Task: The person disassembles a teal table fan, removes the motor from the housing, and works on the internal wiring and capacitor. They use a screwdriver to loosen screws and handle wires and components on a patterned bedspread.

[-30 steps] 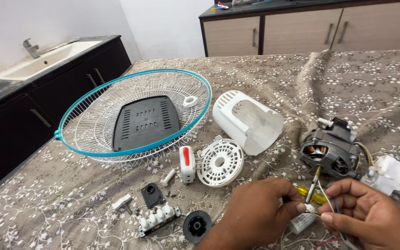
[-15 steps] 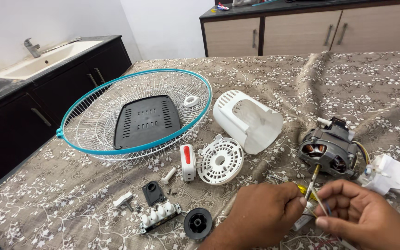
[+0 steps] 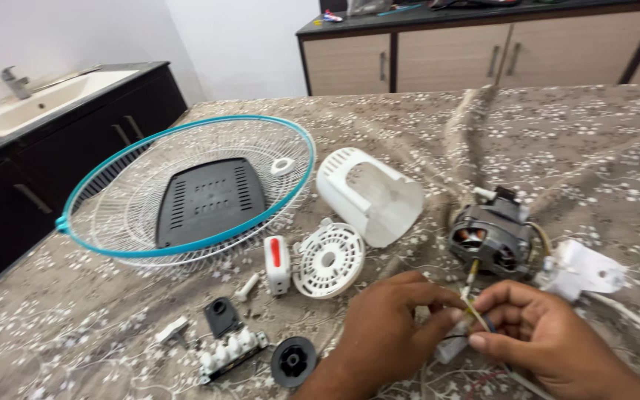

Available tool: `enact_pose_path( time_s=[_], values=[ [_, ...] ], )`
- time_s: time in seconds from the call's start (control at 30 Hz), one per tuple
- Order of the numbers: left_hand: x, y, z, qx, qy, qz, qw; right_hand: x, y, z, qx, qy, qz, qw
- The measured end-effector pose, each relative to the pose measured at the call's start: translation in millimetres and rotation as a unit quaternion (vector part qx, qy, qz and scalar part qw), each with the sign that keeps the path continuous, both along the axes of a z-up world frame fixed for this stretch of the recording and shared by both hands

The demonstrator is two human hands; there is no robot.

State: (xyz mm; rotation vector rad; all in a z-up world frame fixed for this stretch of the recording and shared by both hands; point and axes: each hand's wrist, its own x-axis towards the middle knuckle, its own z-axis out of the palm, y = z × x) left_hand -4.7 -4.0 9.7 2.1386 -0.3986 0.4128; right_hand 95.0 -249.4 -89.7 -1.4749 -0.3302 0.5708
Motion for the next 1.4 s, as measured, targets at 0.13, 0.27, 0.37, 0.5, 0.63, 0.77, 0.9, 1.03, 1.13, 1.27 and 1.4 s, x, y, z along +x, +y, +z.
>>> enact_pose_path(
  time_s=[0.13, 0.27, 0.37, 0.5, 0.63, 0.77, 0.9, 1.03, 1.13, 1.27, 1.4],
  values=[
    [4.8, -3.2, -2.2, -0.012, 0.043, 0.013, 0.999, -9.0, 9.4, 15.5, 0.01, 0.038, -0.025, 0.999],
    [4.9, -5.5, -4.3, 0.011, 0.075, 0.026, 0.997, -15.3, 13.8, 26.9, 0.048, 0.042, -0.009, 0.998],
    [5.5, -3.7, -5.2, 0.048, 0.07, 0.014, 0.996, -17.1, 15.8, 31.7, 0.061, 0.042, 0.008, 0.997],
    [8.9, -6.2, -11.3, 0.093, 0.081, 0.005, 0.992, -21.3, 15.0, 36.2, 0.078, 0.07, 0.005, 0.995],
    [11.0, -8.2, -13.5, 0.061, 0.129, 0.018, 0.99, -23.2, 18.5, 41.8, 0.097, 0.077, 0.011, 0.992],
    [10.9, -9.6, -9.2, -0.03, 0.149, 0.046, 0.987, -24.6, 18.3, 46.4, 0.085, 0.083, -0.002, 0.993],
    [7.5, -7.6, -3.9, -0.053, 0.113, 0.023, 0.992, -24.8, 17.6, 49.4, 0.064, 0.09, -0.021, 0.994],
    [7.7, -8.8, -5.3, -0.012, 0.079, 0.011, 0.997, -24.0, 18.8, 50.5, 0.047, 0.072, -0.016, 0.996],
    [8.1, -9.6, -10.4, 0.005, 0.062, 0.014, 0.998, -23.0, 19.0, 52.6, 0.052, 0.079, -0.003, 0.995],
    [10.5, -12.5, -18.2, 0.042, 0.055, 0.017, 0.997, -24.8, 18.7, 53.0, 0.039, 0.078, -0.006, 0.996],
    [12.5, -11.5, -25.3, 0.029, 0.062, 0.022, 0.997, -26.2, 20.1, 49.6, 0.02, 0.001, 0.012, 1.0]
  ],
)
